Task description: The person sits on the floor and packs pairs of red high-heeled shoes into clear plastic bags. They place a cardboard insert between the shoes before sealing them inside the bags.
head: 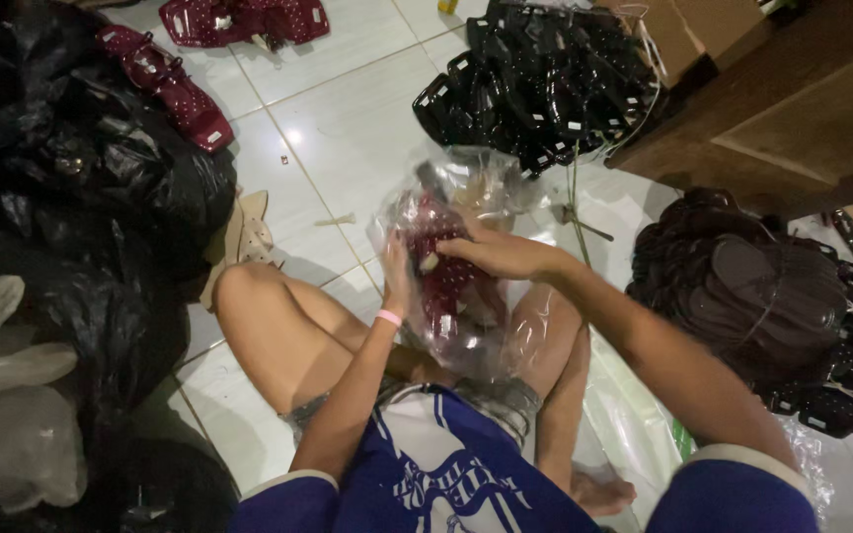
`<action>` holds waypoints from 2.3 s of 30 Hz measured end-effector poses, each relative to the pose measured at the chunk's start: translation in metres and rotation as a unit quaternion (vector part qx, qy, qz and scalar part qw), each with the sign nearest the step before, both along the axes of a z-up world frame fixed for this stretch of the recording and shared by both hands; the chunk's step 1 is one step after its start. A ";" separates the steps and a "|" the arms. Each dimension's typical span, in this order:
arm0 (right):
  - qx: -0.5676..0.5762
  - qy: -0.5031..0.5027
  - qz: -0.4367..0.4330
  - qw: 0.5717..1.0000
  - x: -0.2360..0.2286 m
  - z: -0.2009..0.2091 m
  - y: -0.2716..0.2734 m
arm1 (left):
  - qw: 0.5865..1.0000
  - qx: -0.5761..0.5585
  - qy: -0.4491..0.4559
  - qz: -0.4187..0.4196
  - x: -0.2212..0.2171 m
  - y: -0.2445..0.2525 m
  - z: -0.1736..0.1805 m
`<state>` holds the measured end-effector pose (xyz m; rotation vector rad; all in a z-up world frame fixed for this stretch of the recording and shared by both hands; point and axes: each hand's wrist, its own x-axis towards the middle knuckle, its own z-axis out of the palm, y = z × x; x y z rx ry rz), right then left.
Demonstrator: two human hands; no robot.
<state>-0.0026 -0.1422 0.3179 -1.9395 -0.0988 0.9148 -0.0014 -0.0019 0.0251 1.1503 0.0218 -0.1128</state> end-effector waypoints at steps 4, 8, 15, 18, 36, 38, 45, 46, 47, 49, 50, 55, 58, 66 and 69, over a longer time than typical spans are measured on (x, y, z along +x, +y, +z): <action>-0.131 -0.135 -0.033 0.982 -0.027 -0.018 0.016 | 0.996 0.016 -0.080 0.033 0.002 -0.006 -0.043; -0.291 -0.069 -0.061 0.952 -0.067 -0.014 0.019 | 0.995 0.095 0.035 0.026 -0.003 -0.007 -0.056; -0.285 -0.327 -0.048 0.900 -0.084 -0.035 0.032 | 0.979 0.184 -0.077 0.039 -0.020 0.007 -0.003; -0.279 -0.194 -0.126 0.932 -0.088 -0.048 0.027 | 0.958 0.223 -0.177 0.014 -0.054 0.032 0.029; -0.223 -0.268 -0.126 0.929 -0.091 -0.047 0.020 | 0.831 0.465 -0.305 0.031 -0.092 0.047 0.044; -0.210 -0.331 -0.120 0.912 -0.081 -0.045 0.022 | 0.822 0.482 -0.303 0.024 -0.089 0.049 0.045; -0.381 -0.131 -0.122 0.907 -0.045 -0.051 0.042 | 0.825 0.491 -0.280 0.007 -0.083 0.046 0.055; -0.396 -0.259 -0.113 0.873 -0.045 -0.054 0.044 | 0.827 0.480 -0.291 0.023 -0.084 0.046 0.058; -0.403 -0.387 -0.101 0.823 -0.044 -0.056 0.044 | 0.828 0.471 -0.303 0.043 -0.081 0.047 0.061; -0.375 -0.429 -0.122 0.813 -0.048 -0.060 0.042 | 0.824 0.473 -0.309 0.043 -0.081 0.049 0.065; -0.344 -0.345 -0.154 0.859 -0.049 -0.063 0.040 | 0.820 0.485 -0.302 0.023 -0.081 0.050 0.066; -0.401 -0.214 -0.103 0.885 -0.049 -0.073 0.036 | 0.832 0.468 -0.297 0.006 -0.083 0.048 0.058; -0.441 -0.304 -0.012 0.844 -0.051 -0.075 0.040 | 0.829 0.484 -0.278 0.027 -0.082 0.042 0.048; -0.393 -0.229 -0.106 0.884 -0.050 -0.086 0.053 | 0.889 0.396 -0.232 -0.013 -0.078 0.045 0.055; -0.406 -0.241 -0.102 0.876 -0.040 -0.095 0.060 | 0.829 0.406 -0.385 -0.009 -0.065 0.046 0.057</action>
